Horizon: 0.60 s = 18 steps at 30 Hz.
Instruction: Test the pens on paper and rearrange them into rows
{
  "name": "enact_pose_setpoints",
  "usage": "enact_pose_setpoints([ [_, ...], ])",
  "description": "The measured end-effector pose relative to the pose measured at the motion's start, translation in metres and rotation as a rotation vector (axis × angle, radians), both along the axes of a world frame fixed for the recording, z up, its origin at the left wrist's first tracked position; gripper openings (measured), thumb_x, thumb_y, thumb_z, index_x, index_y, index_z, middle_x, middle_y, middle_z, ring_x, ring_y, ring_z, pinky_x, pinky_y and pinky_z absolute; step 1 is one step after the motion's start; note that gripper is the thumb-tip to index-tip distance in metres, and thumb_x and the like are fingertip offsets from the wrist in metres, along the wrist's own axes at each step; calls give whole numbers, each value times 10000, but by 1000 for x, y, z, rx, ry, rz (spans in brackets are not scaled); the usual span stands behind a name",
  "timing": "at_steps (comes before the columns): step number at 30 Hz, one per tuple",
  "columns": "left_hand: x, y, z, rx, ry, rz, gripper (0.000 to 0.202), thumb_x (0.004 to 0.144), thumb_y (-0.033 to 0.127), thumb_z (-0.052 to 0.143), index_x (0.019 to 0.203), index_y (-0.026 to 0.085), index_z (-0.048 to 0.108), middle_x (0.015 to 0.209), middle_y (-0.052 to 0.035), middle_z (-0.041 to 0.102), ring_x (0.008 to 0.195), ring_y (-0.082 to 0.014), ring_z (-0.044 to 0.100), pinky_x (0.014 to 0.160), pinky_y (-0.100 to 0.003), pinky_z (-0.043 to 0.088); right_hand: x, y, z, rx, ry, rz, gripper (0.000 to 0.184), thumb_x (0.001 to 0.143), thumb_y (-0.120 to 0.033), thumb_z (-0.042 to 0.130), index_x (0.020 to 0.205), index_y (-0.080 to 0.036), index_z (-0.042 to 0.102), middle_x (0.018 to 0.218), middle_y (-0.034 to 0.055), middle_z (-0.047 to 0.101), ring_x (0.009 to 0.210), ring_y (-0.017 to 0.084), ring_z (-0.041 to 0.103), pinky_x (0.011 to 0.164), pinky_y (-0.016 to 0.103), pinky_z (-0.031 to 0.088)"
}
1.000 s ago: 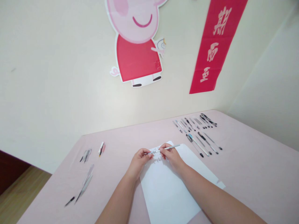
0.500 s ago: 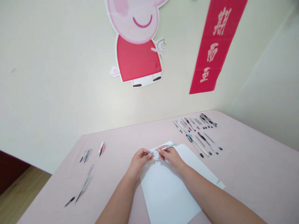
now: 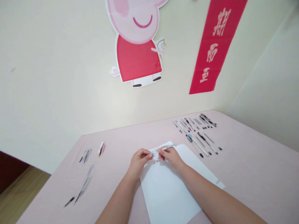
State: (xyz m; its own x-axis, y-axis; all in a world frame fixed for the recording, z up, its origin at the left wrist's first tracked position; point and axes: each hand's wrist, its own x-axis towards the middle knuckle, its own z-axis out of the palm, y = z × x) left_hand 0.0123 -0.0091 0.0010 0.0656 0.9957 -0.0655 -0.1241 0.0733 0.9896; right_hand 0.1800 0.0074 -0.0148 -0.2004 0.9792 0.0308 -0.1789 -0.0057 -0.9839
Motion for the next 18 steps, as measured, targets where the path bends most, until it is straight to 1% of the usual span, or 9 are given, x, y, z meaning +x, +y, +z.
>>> enact_pose_setpoints([
  [2,1,0,0,14,7,-2,247,558,317,756,659,151,604,620,8,632,596,-106,554,603,-225,409,1,0,1,-3,-24,-7,386,667,-488,658,544,-127,600,502,8,557,454,81,439,481,231,336],
  [4,1,0,-1,27,12,-4,244,566,318,751,658,148,602,618,9,628,596,-104,551,601,-223,406,1,0,2,-1,-25,-7,396,665,-501,655,543,-129,596,500,7,555,453,80,436,481,230,335],
  [9,1,2,-1,34,20,14,248,578,325,743,684,149,604,632,7,631,598,-105,554,596,-221,411,-1,-1,4,16,13,20,377,669,-508,651,622,-137,607,517,-3,550,461,83,442,479,230,342],
  [10,1,2,-1,35,16,20,248,581,323,741,693,149,605,647,2,637,608,-107,559,604,-223,415,-1,-2,5,10,16,21,370,672,-504,650,678,-135,622,528,-5,550,467,84,445,478,229,343],
  [12,-1,2,-1,36,2,38,250,587,323,738,709,150,604,665,-3,644,624,-112,567,618,-228,425,1,-1,6,-3,20,-9,394,688,-492,639,856,-135,634,572,-8,557,492,90,460,479,225,350],
  [13,-1,3,-1,35,-5,52,252,588,323,736,716,151,603,666,-3,643,628,-113,570,622,-230,429,3,1,6,-3,22,-47,433,698,-485,632,959,-141,613,603,-9,561,512,95,471,481,223,357],
  [15,-3,3,-1,31,-11,89,261,582,320,739,727,154,600,658,3,638,630,-114,573,630,-235,437,10,5,7,22,17,-152,520,716,-468,615,1130,-166,527,660,-10,561,566,111,497,490,222,377],
  [17,-5,3,0,27,-6,122,272,576,324,742,734,156,598,656,4,636,636,-117,579,640,-242,446,18,10,8,97,-34,-246,555,725,-445,607,1201,-195,468,720,-5,559,632,127,520,513,227,404],
  [18,-5,3,1,27,1,133,277,575,331,741,735,157,598,658,1,636,640,-120,582,644,-246,451,22,12,9,155,-88,-273,534,729,-428,605,1197,-207,474,763,5,564,673,134,531,538,235,422],
])
